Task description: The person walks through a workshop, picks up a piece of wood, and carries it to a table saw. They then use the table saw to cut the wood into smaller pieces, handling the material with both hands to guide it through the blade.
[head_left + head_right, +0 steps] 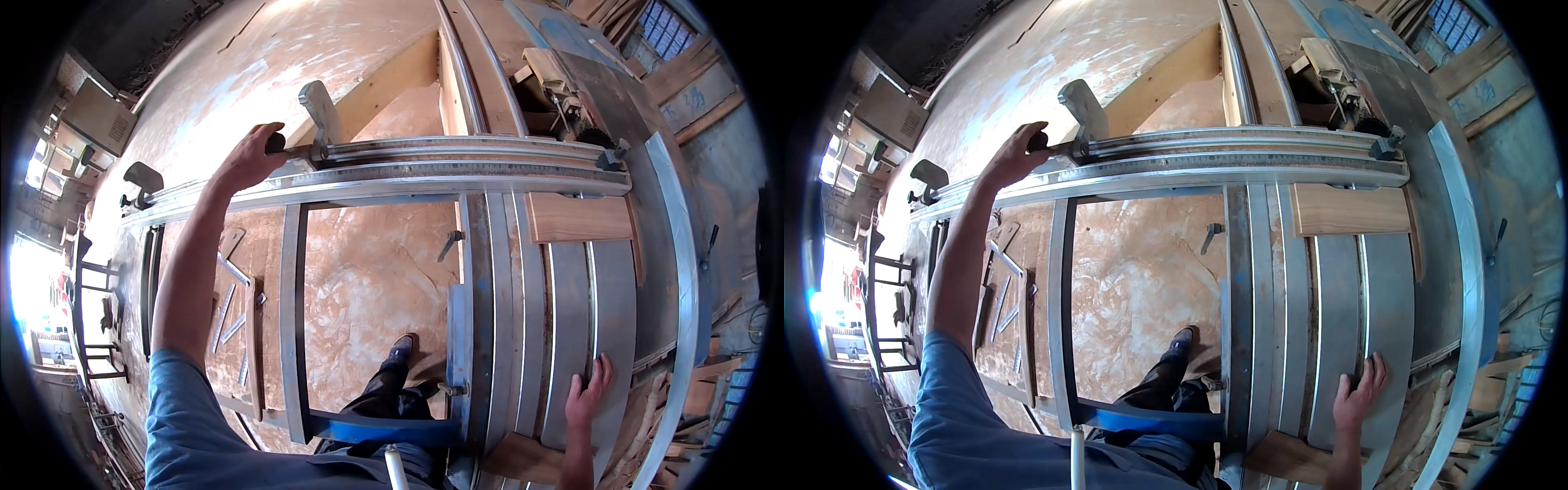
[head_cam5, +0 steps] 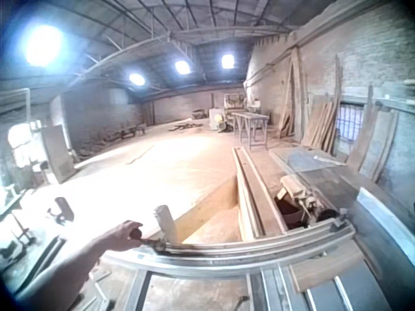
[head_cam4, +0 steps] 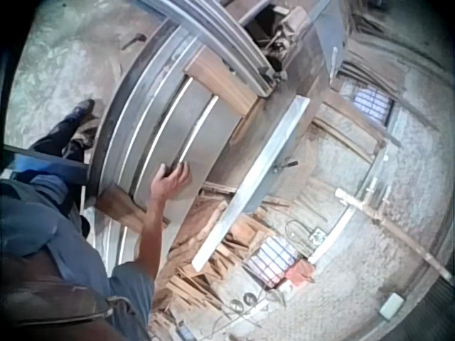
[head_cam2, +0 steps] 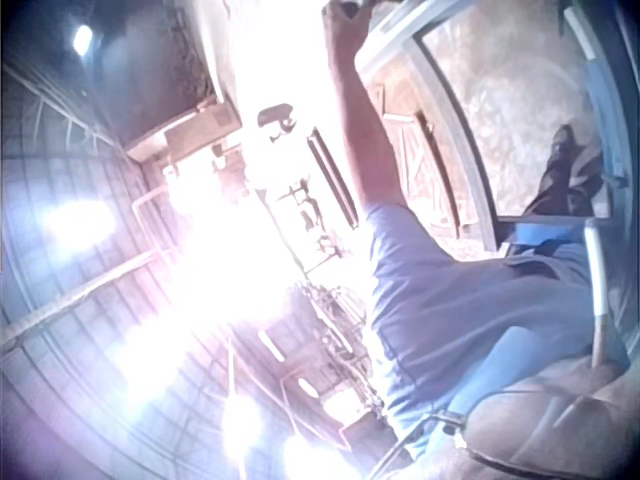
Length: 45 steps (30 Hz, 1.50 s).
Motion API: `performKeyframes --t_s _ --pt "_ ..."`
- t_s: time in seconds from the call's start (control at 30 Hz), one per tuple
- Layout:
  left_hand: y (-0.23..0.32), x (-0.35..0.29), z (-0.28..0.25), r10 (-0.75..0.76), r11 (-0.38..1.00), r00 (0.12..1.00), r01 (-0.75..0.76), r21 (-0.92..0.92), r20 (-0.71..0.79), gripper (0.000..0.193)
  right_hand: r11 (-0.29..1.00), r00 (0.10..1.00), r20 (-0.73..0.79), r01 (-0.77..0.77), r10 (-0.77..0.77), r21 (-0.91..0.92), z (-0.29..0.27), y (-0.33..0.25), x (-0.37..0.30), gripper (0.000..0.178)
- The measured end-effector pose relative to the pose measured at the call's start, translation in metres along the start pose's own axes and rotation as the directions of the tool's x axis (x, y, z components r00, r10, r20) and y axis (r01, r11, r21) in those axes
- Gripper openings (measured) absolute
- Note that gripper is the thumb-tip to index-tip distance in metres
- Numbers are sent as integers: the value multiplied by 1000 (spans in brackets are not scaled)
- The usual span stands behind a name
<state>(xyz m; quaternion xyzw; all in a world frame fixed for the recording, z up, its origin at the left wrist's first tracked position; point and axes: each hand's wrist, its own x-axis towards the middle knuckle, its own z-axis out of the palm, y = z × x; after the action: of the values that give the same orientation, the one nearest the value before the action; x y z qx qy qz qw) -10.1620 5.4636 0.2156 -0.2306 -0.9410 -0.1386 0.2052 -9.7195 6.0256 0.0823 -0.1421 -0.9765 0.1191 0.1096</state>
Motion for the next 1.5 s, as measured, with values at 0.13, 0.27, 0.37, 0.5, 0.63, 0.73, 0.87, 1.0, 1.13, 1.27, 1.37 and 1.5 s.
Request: performKeyframes --t_s 0.13,0.27,0.37,0.5,0.63,0.73,0.87,1.0,1.13,1.27,1.37,1.5 --pt "12 12 -11 -407 905 836 425 37 367 42 998 998 29 -49 51 -50 -6 -8 2 51" --pt "8 9 8 -535 844 840 537 12 93 55 997 996 38 -76 75 16 -8 -4 1 51" --pt "-98 -35 26 -601 640 799 499 -585 24 62 997 1000 -19 5 -4 79 -2 0 12 51" --pt "-89 -57 55 -669 162 714 410 -898 205 73 995 997 -44 71 -68 71 -5 -32 84 53" --pt "-51 -50 78 -580 150 786 362 -920 215 53 986 991 -68 127 -120 108 24 -66 171 52" --pt "-63 -51 80 -600 287 781 413 -864 174 52 988 989 -97 124 -115 89 48 -70 216 52" --pt "-19 -36 80 -697 126 701 330 -935 154 47 989 993 -63 108 -103 97 69 -61 234 48" --pt "-19 -33 93 -624 156 748 402 -903 225 55 981 983 -120 155 -141 115 75 -63 233 46" --pt "62 -6 131 -490 276 844 389 -879 220 58 981 980 -145 156 -139 117 77 -58 231 45" --pt "126 16 144 -438 437 890 331 -836 124 63 977 979 -163 148 -123 152 83 -60 230 44" --pt "177 35 145 -521 360 825 445 -820 219 64 979 980 -169 134 -108 154 84 -58 228 44" --pt "198 49 153 -364 619 921 348 -704 136 75 983 984 -149 123 -102 138 82 -59 228 44"
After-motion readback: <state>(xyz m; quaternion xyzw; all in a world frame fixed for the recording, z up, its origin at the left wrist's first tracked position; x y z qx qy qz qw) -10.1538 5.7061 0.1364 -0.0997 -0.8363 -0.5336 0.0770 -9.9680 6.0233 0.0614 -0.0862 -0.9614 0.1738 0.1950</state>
